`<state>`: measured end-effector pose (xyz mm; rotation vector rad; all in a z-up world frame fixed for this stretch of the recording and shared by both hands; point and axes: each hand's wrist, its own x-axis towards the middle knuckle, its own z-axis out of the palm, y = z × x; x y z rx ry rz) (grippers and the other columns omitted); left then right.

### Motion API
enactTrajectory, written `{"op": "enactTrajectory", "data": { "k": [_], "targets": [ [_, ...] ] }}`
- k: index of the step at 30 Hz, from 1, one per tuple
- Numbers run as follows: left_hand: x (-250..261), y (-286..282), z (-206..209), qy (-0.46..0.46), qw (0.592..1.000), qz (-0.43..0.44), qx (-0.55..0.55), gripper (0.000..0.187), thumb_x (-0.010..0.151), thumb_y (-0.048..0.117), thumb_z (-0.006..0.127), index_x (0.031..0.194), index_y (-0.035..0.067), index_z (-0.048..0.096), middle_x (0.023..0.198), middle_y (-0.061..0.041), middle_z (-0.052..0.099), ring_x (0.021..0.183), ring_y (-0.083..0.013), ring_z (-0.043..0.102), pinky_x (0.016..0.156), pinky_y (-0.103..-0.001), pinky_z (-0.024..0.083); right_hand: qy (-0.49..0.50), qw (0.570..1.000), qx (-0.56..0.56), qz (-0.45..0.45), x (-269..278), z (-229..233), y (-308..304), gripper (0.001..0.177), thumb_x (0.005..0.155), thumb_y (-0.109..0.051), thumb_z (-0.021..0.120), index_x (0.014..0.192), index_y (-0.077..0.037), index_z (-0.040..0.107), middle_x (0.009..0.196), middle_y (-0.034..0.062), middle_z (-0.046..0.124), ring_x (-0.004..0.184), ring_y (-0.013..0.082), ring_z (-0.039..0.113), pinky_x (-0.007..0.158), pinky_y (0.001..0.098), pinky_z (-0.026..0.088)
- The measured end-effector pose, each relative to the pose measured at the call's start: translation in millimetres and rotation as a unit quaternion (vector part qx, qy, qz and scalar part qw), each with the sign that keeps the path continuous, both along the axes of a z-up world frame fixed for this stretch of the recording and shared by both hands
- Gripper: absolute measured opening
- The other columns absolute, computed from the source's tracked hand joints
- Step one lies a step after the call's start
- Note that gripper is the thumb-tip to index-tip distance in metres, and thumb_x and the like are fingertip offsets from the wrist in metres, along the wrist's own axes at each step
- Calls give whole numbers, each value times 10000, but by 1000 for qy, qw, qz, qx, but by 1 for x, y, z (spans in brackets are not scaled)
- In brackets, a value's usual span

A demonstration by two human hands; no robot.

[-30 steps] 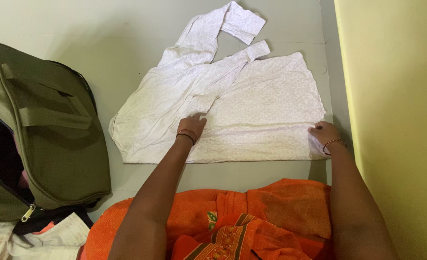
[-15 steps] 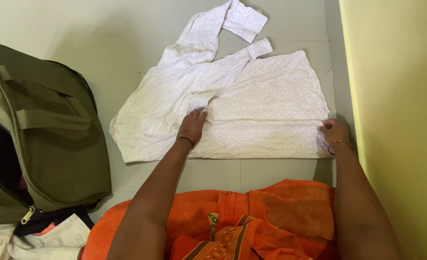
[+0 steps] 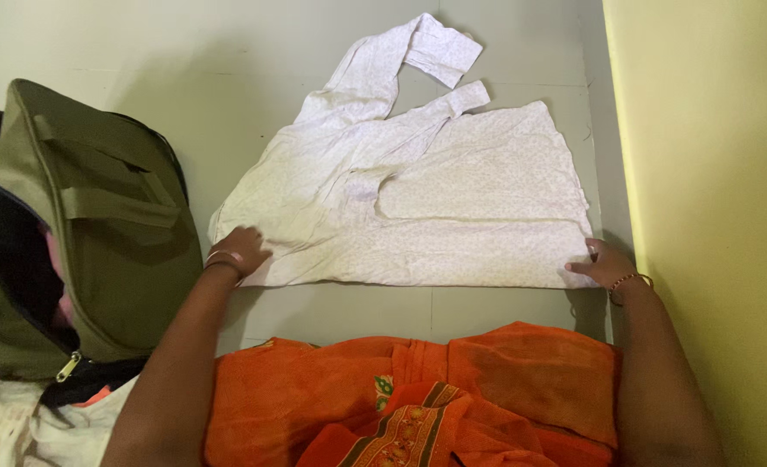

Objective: The person smooths a white patterned shirt on the floor, folds the sides and sleeves inward, and places the garment into a green bag.

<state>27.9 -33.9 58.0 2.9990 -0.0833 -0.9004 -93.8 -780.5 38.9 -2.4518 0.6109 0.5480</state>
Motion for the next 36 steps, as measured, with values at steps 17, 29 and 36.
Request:
{"op": "enactTrajectory", "data": {
  "k": [17,29,36],
  "targets": [
    [-23,55,-27,117,986,96,64,474,852,409,827,1194,88,758,1184,-104,758,1095,-257,721,945,-422,588,69,996,-46,21,-24,13,31,287,877,-125,785,1137,-245,788,1313,80,719,1220,255,669,1004,418,526],
    [-20,19,-23,96,972,69,202,214,947,244,721,1055,78,801,1076,-86,793,940,-205,775,761,-350,608,47,966,-227,112,4,31,65,314,911,-232,735,1205,-126,705,1279,162,669,1170,314,637,991,448,529],
    [-53,-130,-31,-135,974,-69,-167,253,963,265,618,1098,58,671,1135,-178,701,1061,-356,666,904,-478,533,-158,953,-38,257,19,12,194,369,928,-210,682,1283,-110,662,1362,111,636,1229,252,596,1086,407,472]
  ]
}}
